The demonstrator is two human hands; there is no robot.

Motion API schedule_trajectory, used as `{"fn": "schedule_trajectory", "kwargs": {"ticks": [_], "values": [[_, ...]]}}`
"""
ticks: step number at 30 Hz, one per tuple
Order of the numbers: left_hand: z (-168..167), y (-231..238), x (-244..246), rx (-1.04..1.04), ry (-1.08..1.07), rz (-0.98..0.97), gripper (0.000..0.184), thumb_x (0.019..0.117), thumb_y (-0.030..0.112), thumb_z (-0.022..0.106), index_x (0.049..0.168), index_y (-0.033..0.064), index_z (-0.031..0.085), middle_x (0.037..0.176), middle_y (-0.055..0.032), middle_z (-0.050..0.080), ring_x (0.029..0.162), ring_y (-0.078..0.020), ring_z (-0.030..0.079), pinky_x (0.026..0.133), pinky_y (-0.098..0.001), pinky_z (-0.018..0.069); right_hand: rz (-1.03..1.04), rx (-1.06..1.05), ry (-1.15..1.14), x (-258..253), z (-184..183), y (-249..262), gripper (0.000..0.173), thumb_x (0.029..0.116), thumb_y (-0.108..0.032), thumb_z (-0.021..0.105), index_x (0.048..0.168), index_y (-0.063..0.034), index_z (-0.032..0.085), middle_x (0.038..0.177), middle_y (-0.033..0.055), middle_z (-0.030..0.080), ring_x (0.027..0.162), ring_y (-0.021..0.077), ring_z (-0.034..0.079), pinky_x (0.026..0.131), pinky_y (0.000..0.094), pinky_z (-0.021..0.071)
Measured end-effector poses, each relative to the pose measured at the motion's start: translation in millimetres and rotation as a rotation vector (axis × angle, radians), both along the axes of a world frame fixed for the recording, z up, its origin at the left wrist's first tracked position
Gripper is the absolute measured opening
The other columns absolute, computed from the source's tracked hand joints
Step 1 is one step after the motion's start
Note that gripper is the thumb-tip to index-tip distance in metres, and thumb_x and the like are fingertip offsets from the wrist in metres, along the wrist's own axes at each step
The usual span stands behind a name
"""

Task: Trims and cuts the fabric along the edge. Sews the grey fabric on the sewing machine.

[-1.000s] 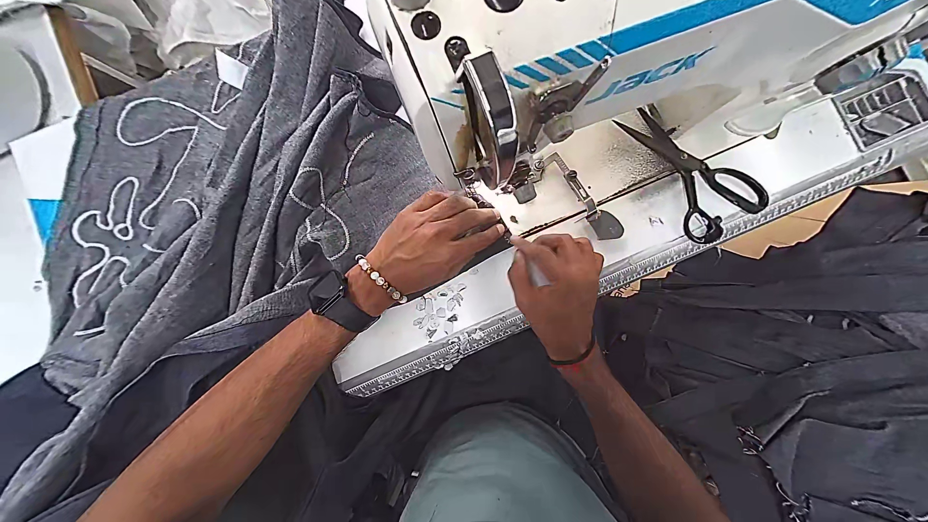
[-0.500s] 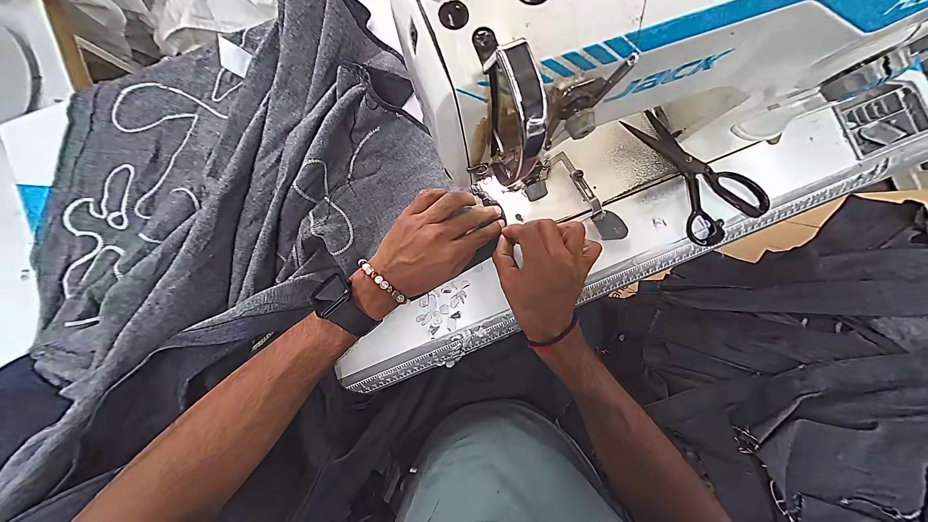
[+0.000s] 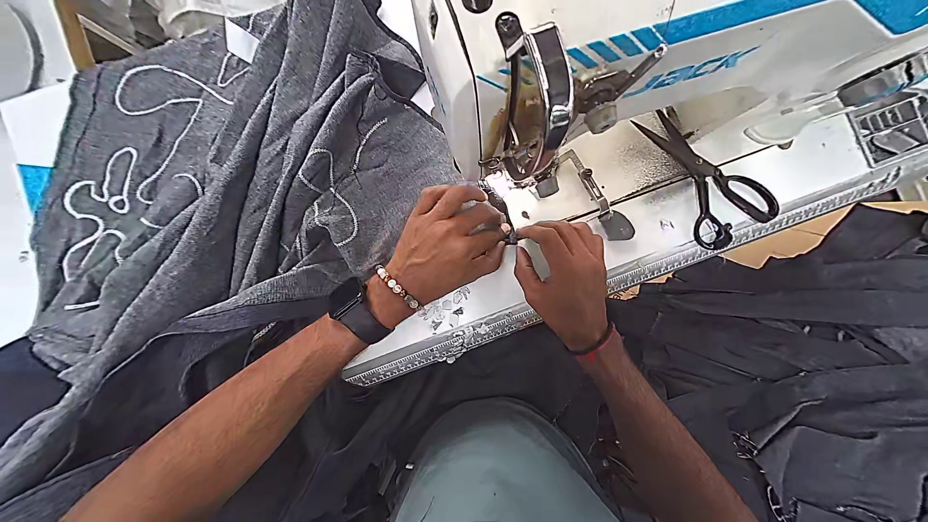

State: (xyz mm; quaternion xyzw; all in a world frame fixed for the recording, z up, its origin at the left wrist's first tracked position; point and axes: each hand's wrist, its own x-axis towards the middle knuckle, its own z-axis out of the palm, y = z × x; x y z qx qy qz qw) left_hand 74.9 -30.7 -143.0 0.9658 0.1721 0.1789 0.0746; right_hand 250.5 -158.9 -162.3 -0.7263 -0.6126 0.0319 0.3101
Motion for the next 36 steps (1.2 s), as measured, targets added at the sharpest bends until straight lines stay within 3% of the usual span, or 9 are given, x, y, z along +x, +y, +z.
{"fn": "schedule_trajectory", "kwargs": {"ticks": [3,7,10,12,14,20,24,29,36], "values": [[-1,-7,5,-0.245,-0.060,0.152,0.021,0.0930,0.033,0.067,0.092,0.0201,0.083,0.115,-0.0012,0.071,0.124,-0.0273,0.055,0.101,-0.0500,0.0408,0.029,0.053,-0.009,2,-3,9,0.018,0.0971,-0.027,0.069,0.110,-0.0216,0.079,0.107,0.0022,0.073,0.099,0.0229,0.065,0.082,0.0430,0.0484],[-5,-11,0,-0.251,-0.118,0.181,0.021,0.0963,0.028,0.065,0.093,0.0155,0.081,0.116,-0.0060,0.070,0.125,-0.0295,0.056,0.104,-0.0495,0.0421,0.090,0.115,-0.036,3,-6,10,0.018,0.1007,-0.020,0.065,0.109,-0.0232,0.080,0.109,-0.0010,0.075,0.103,0.0196,0.066,0.084,0.0417,0.0469],[-1,-9,-7,-0.214,-0.118,0.236,0.026,0.1016,0.025,0.057,0.108,0.0078,0.076,0.122,-0.0116,0.068,0.126,-0.0309,0.057,0.107,-0.0462,0.0452,0.121,0.147,-0.089,0,-11,5,0.018,0.1005,-0.016,0.064,0.106,-0.0229,0.080,0.111,-0.0032,0.075,0.108,0.0169,0.065,0.091,0.0419,0.0436],[0,-5,-8,-0.171,-0.049,0.275,0.034,0.1042,0.028,0.053,0.127,0.0104,0.070,0.133,-0.0114,0.065,0.129,-0.0312,0.055,0.108,-0.0475,0.0431,0.128,0.138,-0.108,1,-10,6,0.018,0.1009,-0.017,0.063,0.107,-0.0238,0.079,0.112,-0.0039,0.075,0.109,0.0167,0.065,0.092,0.0423,0.0427],[-3,-2,-8,-0.096,0.022,0.288,0.039,0.1048,0.032,0.051,0.135,0.0141,0.068,0.138,-0.0093,0.063,0.132,-0.0317,0.053,0.107,-0.0507,0.0404,0.138,0.118,-0.103,1,-10,7,0.018,0.1014,-0.018,0.063,0.108,-0.0241,0.079,0.112,-0.0034,0.075,0.111,0.0179,0.064,0.094,0.0429,0.0427],[-12,6,-10,0.085,0.058,0.263,0.035,0.1055,0.036,0.051,0.131,0.0244,0.071,0.137,-0.0013,0.066,0.128,-0.0270,0.057,0.105,-0.0483,0.0402,0.196,0.037,-0.072,4,-5,11,0.020,0.1032,-0.019,0.059,0.110,-0.0243,0.077,0.124,-0.0032,0.071,0.121,0.0202,0.060,0.098,0.0452,0.0416],[-6,4,-14,0.046,0.086,0.222,0.036,0.1056,0.034,0.051,0.132,0.0184,0.070,0.143,-0.0053,0.062,0.134,-0.0306,0.053,0.108,-0.0524,0.0387,0.278,-0.043,-0.084,9,4,17,0.021,0.1044,-0.022,0.057,0.110,-0.0235,0.077,0.138,-0.0020,0.066,0.129,0.0230,0.057,0.099,0.0486,0.0410],[-5,3,-14,0.018,0.077,0.242,0.038,0.1054,0.034,0.049,0.134,0.0147,0.066,0.140,-0.0050,0.063,0.134,-0.0293,0.053,0.107,-0.0509,0.0390,0.320,-0.087,-0.092,12,8,20,0.021,0.1038,-0.021,0.056,0.110,-0.0236,0.076,0.141,-0.0018,0.065,0.131,0.0232,0.056,0.099,0.0499,0.0406],[-12,9,-12,0.067,0.072,0.256,0.035,0.1055,0.036,0.050,0.133,0.0254,0.069,0.137,0.0001,0.065,0.128,-0.0260,0.056,0.107,-0.0478,0.0387,0.309,-0.088,-0.082,12,7,18,0.021,0.1043,-0.022,0.056,0.110,-0.0235,0.076,0.143,-0.0024,0.064,0.132,0.0234,0.055,0.099,0.0507,0.0399]]}}
